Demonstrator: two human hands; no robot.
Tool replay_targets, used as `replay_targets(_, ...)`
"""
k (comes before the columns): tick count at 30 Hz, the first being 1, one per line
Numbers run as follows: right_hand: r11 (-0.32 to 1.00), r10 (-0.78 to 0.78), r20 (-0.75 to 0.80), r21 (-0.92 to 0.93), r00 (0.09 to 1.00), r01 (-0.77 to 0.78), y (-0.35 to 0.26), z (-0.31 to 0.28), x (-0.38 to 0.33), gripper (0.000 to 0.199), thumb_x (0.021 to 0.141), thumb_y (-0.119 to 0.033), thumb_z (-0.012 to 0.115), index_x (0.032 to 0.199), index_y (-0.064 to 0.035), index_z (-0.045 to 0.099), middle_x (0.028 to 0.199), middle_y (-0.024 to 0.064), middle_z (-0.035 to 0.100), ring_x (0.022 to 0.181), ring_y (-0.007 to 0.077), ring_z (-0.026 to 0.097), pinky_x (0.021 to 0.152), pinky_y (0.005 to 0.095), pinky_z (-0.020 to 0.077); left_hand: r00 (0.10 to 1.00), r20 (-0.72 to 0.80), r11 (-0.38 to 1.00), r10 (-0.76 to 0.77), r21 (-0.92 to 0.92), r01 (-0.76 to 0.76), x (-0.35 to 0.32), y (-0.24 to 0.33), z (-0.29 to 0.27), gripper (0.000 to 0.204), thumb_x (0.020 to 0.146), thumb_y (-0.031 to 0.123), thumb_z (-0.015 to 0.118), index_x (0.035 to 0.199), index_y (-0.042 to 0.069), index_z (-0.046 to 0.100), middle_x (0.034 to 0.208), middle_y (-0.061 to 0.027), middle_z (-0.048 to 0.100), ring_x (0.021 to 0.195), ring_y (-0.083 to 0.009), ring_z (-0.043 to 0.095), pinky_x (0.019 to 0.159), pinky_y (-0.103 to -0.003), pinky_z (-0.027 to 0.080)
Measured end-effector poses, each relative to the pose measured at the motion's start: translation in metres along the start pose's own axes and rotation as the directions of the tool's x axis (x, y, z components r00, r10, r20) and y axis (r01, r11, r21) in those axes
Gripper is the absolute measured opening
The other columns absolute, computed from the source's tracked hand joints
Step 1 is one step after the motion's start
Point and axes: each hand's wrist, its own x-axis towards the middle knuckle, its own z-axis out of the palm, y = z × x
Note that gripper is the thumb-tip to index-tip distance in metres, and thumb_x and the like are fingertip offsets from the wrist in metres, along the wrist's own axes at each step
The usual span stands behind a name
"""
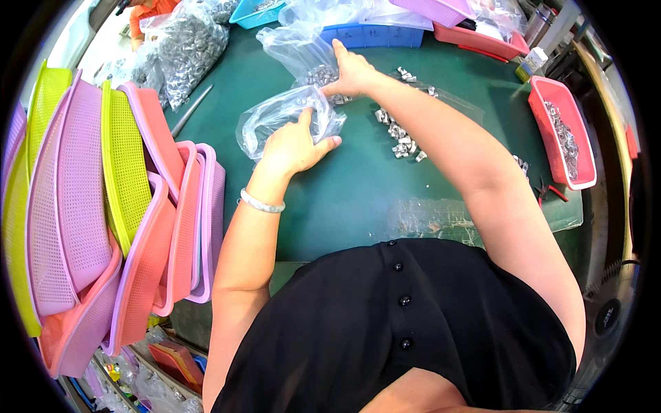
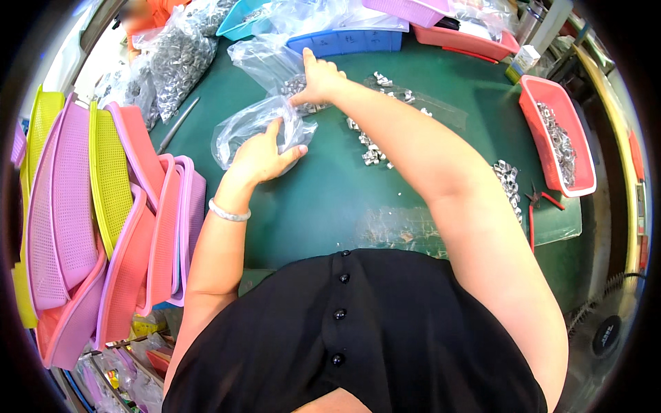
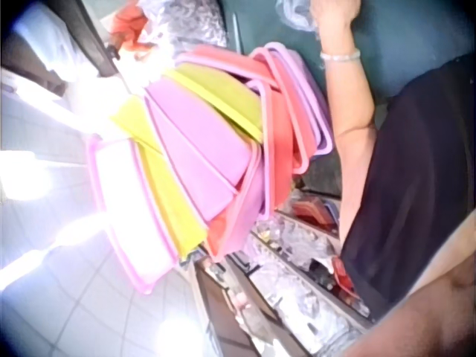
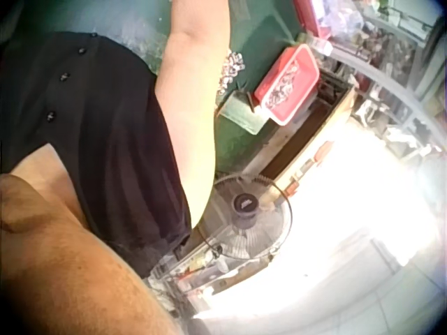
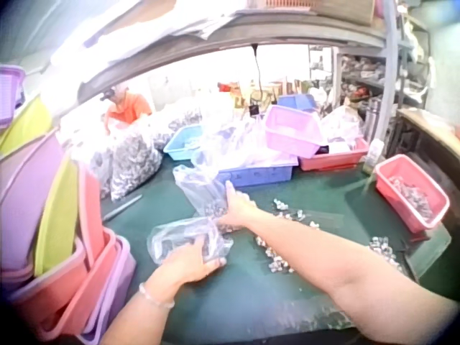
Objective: The person repeatedly picks small silver metal components from a pile on a green worktable, snaps them together by hand, and places the assembled units into a clear plastic bag. The person also moves a purple basket and handles a bag of parts during the process.
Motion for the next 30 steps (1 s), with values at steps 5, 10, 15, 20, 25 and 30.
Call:
replay_targets(5,0.994,-0.008,-0.106,0.107,0.994,0.02,0.003,0.01,0.006,0.027,0.075,-0.028,0.059,0.089,-0.0058,0.064,0.09,0.0155,0.063,0.085,0.0316,0.06,0.077,0.0397,0.0466,0.989,0.091,0.994,-0.113,0.002,0.113,0.006,0.004,-0.012,0.086,0.077,0.05,0.054,0.138,0.004,0.015,0.107,-0.0232,0.057,0.1,-0.0356,0.055,0.087,-0.04,0.042)
replay_targets(10,0.962,-0.002,-0.217,0.265,0.976,0.061,-0.004,-0.01,0.015,0.024,0.077,-0.027,0.057,0.087,-0.0062,0.064,0.085,0.0164,0.063,0.083,0.0332,0.059,0.075,0.0402,0.0459,0.981,0.026,0.971,-0.192,-0.142,0.194,0.021,-0.008,-0.004,0.087,0.077,0.044,0.054,0.135,-0.005,0.011,0.104,-0.031,0.054,0.099,-0.0395,0.054,0.087,-0.039,0.041)
replay_targets(15,0.881,0.033,-0.238,0.466,0.971,0.084,-0.011,-0.014,0.018,0.026,0.078,-0.027,0.058,0.09,-0.0045,0.063,0.083,0.0165,0.063,0.08,0.0315,0.06,0.073,0.0379,0.0461,0.981,-0.002,0.965,-0.196,-0.177,0.193,0.028,-0.003,-0.005,0.09,0.078,0.041,0.055,0.135,-0.007,0.005,0.105,-0.03,0.055,0.1,-0.039,0.054,0.089,-0.038,0.041)
replay_targets(20,0.813,0.048,-0.127,0.581,0.991,0.035,-0.02,-0.002,0.002,0.029,0.079,-0.027,0.058,0.094,-0.0037,0.063,0.086,0.0194,0.062,0.084,0.0316,0.06,0.075,0.0375,0.0458,0.973,0.002,0.945,-0.23,-0.238,0.224,0.033,0.003,-0.007,0.094,0.077,0.042,0.057,0.133,-0.012,0.004,0.103,-0.0299,0.055,0.1,-0.0382,0.054,0.088,-0.037,0.042)
replay_targets(25,0.971,-0.223,0.103,0.113,0.969,0.211,-0.001,-0.003,-0.012,0.05,0.074,-0.045,0.061,0.095,0.0005,0.061,0.093,0.0214,0.061,0.088,0.0329,0.059,0.08,0.0388,0.0449,0.985,-0.117,0.981,-0.124,-0.166,0.104,0.022,0.002,-0.009,0.089,0.073,0.044,0.06,0.128,-0.014,0.023,0.101,-0.0306,0.056,0.097,-0.0377,0.056,0.084,-0.038,0.043)
replay_targets(30,0.957,-0.281,0.014,0.079,0.96,0.279,0.011,-0.058,-0.04,0.056,0.074,-0.048,0.061,0.102,0.0015,0.058,0.097,0.0202,0.06,0.092,0.0325,0.057,0.08,0.0362,0.0451,0.969,-0.243,0.998,0.041,-0.04,-0.052,-0.006,0.008,-0.012,0.072,0.074,0.041,0.061,0.123,-0.008,0.039,0.102,-0.0271,0.057,0.097,-0.0371,0.055,0.082,-0.041,0.043)
